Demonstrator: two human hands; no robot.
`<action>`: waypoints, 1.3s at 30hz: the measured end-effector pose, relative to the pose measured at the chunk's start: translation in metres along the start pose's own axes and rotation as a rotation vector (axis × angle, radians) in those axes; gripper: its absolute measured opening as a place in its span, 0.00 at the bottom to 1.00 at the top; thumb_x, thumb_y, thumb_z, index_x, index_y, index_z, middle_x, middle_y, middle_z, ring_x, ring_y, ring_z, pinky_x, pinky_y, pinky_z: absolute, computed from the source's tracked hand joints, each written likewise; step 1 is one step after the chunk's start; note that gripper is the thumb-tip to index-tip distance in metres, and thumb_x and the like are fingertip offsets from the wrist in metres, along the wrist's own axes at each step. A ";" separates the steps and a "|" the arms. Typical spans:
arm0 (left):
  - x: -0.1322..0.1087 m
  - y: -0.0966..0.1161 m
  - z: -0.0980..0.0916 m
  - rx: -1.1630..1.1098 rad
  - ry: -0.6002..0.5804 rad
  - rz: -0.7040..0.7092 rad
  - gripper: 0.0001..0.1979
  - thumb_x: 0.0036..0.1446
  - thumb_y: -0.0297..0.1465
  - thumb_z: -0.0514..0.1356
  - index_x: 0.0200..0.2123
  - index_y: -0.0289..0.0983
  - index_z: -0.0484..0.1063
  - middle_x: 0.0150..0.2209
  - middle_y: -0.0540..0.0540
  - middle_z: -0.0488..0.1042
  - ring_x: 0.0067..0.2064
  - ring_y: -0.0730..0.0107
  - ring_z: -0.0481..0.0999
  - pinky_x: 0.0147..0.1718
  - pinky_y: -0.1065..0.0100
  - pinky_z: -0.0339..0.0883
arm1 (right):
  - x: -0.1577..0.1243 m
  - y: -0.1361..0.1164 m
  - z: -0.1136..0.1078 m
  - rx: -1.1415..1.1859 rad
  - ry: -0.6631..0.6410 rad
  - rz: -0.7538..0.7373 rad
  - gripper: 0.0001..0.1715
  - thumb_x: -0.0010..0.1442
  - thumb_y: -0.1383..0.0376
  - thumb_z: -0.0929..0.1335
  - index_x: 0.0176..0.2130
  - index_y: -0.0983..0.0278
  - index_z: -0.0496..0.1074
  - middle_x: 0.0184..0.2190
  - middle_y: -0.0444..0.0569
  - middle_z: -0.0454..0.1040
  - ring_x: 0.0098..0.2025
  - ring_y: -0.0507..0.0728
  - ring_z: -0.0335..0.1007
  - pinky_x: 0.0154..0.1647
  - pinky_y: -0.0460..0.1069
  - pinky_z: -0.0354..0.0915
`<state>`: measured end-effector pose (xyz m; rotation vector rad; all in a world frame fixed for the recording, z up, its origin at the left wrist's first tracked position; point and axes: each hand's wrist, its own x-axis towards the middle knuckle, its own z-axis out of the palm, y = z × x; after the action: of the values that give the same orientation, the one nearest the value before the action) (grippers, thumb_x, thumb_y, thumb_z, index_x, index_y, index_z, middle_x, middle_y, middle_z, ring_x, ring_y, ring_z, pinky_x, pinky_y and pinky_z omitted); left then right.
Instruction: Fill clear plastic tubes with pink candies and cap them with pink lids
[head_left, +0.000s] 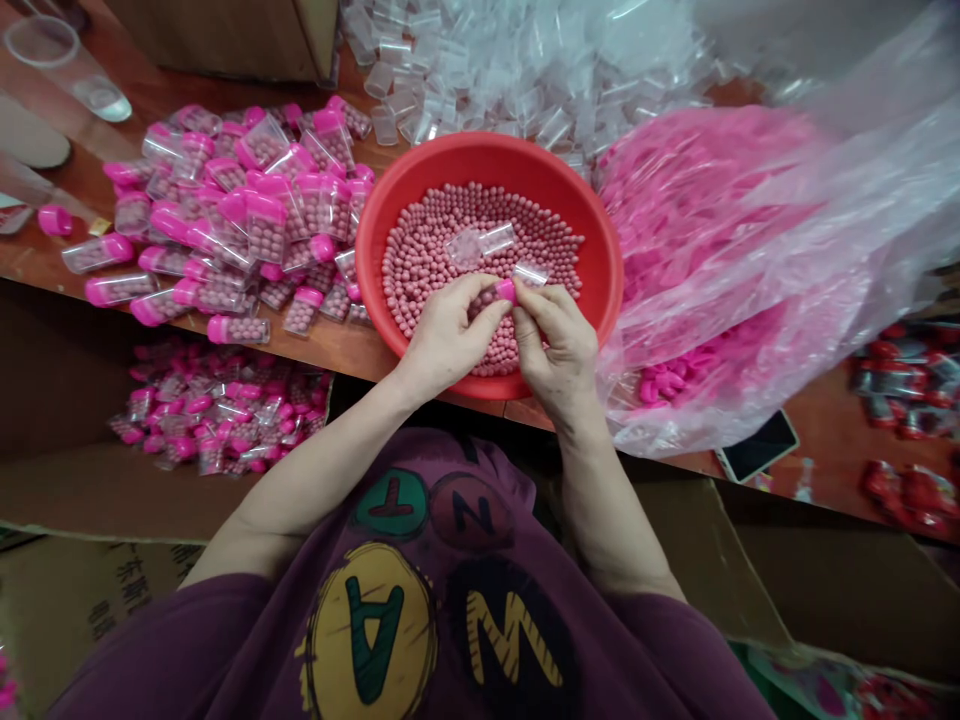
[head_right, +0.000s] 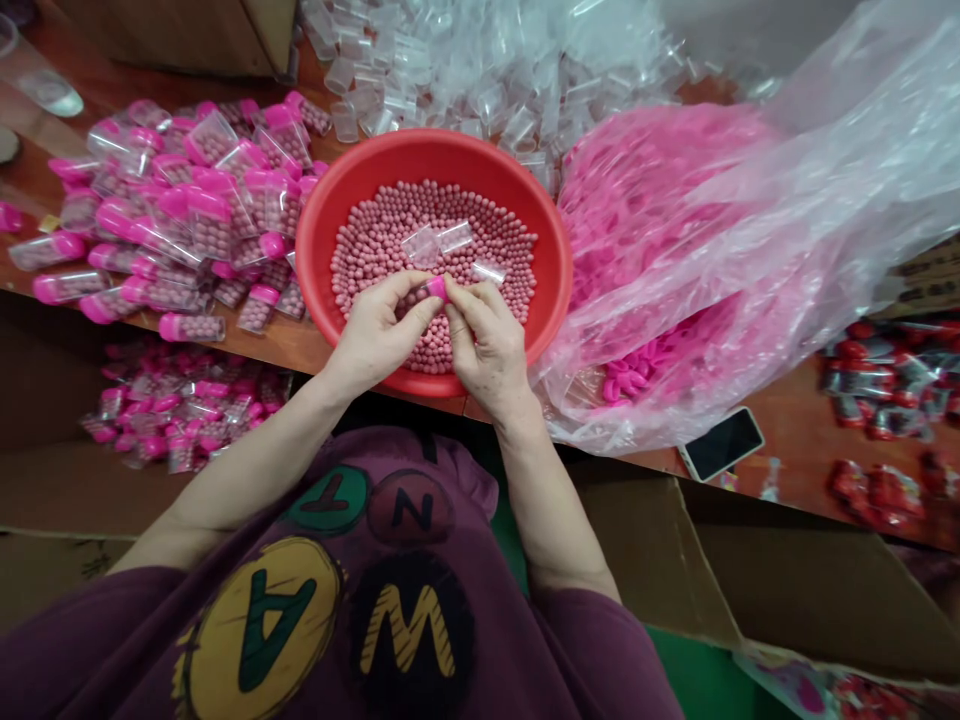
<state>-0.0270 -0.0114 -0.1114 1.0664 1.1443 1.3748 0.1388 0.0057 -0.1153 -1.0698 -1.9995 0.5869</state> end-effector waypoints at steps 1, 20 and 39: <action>0.000 0.000 0.000 -0.012 0.002 -0.008 0.02 0.62 0.25 0.69 0.38 0.37 0.81 0.35 0.50 0.79 0.37 0.73 0.74 0.41 0.71 0.69 | 0.001 0.000 -0.001 0.000 -0.016 -0.003 0.22 0.77 0.54 0.65 0.63 0.53 0.81 0.48 0.52 0.80 0.51 0.61 0.79 0.58 0.62 0.79; 0.009 -0.003 -0.002 -0.292 0.041 -0.224 0.15 0.52 0.38 0.80 0.36 0.36 0.84 0.35 0.48 0.84 0.39 0.70 0.82 0.44 0.68 0.77 | -0.002 0.005 0.016 -0.163 0.036 -0.051 0.32 0.73 0.51 0.69 0.68 0.61 0.70 0.60 0.61 0.75 0.64 0.70 0.73 0.69 0.71 0.71; 0.012 0.004 0.004 -0.288 0.104 -0.278 0.03 0.63 0.27 0.72 0.40 0.37 0.84 0.36 0.49 0.83 0.32 0.75 0.78 0.35 0.71 0.74 | 0.016 0.011 0.031 -0.354 -0.042 -0.066 0.41 0.64 0.57 0.71 0.72 0.61 0.63 0.64 0.63 0.71 0.65 0.74 0.68 0.68 0.73 0.66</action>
<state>-0.0248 0.0010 -0.1066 0.6130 1.0836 1.3346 0.1134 0.0238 -0.1347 -1.1990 -2.2197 0.2251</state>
